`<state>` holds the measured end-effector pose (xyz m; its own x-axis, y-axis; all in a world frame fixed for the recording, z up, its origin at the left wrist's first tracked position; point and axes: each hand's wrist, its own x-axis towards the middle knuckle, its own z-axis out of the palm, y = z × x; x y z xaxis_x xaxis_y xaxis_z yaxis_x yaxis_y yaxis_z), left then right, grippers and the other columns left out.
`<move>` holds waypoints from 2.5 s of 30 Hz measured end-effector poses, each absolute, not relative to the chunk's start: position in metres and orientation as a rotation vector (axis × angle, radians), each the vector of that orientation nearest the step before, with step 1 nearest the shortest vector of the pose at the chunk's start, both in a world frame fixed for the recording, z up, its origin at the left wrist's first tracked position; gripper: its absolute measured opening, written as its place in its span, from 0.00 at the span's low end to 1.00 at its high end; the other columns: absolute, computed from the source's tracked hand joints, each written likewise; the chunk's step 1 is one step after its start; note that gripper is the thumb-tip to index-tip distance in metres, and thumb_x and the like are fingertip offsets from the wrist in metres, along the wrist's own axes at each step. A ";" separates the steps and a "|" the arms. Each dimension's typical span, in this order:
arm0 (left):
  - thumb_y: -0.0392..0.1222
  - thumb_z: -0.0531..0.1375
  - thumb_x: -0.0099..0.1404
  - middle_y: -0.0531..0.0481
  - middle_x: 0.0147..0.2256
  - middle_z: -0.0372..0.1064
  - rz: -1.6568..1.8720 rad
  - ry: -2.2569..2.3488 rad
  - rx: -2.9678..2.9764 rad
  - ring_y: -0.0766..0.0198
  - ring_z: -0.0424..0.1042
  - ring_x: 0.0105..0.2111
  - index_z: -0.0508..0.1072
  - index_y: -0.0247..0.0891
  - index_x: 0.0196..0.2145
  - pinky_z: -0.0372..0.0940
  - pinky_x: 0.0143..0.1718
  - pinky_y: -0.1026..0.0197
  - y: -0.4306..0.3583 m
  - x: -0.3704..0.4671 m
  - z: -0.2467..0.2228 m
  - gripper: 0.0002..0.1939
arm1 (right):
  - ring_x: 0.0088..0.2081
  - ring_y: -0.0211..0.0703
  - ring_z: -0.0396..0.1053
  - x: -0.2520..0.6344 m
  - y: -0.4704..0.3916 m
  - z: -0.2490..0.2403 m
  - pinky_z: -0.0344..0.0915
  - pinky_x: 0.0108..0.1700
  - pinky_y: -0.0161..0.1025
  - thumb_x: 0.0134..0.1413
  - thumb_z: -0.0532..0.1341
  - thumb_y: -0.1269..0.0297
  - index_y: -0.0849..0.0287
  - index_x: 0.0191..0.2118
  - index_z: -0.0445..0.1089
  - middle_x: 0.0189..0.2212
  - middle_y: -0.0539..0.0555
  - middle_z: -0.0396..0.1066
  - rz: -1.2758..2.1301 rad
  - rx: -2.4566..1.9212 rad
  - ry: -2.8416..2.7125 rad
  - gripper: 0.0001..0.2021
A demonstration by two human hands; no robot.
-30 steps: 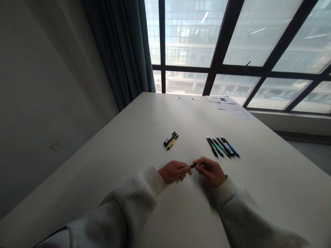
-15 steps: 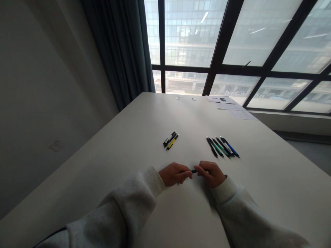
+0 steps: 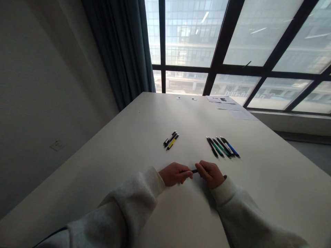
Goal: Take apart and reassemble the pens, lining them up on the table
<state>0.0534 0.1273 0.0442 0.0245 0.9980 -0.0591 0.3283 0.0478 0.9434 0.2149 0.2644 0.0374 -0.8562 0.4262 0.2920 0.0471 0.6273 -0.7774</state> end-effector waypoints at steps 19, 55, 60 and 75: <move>0.54 0.52 0.68 0.55 0.20 0.63 1.011 1.425 1.398 0.72 0.60 0.20 0.75 0.33 0.35 0.57 0.25 0.68 0.128 0.053 0.044 0.22 | 0.19 0.35 0.56 0.217 0.263 0.035 0.53 0.23 0.34 0.63 0.50 0.53 0.59 0.23 0.63 0.15 0.47 0.59 1.186 -0.407 -2.357 0.21; 0.53 0.58 0.62 0.54 0.23 0.65 1.080 1.449 1.258 0.71 0.60 0.20 0.73 0.33 0.35 0.56 0.22 0.68 0.130 0.055 0.038 0.18 | 0.18 0.35 0.54 0.209 0.259 0.032 0.52 0.21 0.34 0.61 0.51 0.47 0.57 0.20 0.60 0.13 0.46 0.57 1.306 -0.592 -2.217 0.24; 0.53 0.57 0.62 0.52 0.29 0.63 1.293 1.437 1.211 0.70 0.61 0.24 0.76 0.33 0.34 0.58 0.27 0.66 0.133 0.048 0.041 0.19 | 0.19 0.36 0.61 0.212 0.259 0.033 0.59 0.24 0.35 0.63 0.49 0.47 0.59 0.22 0.66 0.16 0.50 0.67 1.360 -0.539 -2.247 0.25; 0.56 0.64 0.57 0.56 0.20 0.62 1.498 1.326 0.904 0.72 0.59 0.21 0.73 0.30 0.43 0.53 0.24 0.66 0.139 0.044 0.030 0.25 | 0.22 0.35 0.62 0.211 0.250 0.038 0.59 0.26 0.34 0.57 0.60 0.56 0.60 0.32 0.72 0.23 0.50 0.70 1.039 -0.256 -2.635 0.12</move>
<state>0.0440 0.1390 0.0299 -0.3162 0.9476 -0.0450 -0.1595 -0.0063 0.9872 0.2107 0.2498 0.0382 -0.9403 0.2700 0.2073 0.0558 0.7231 -0.6885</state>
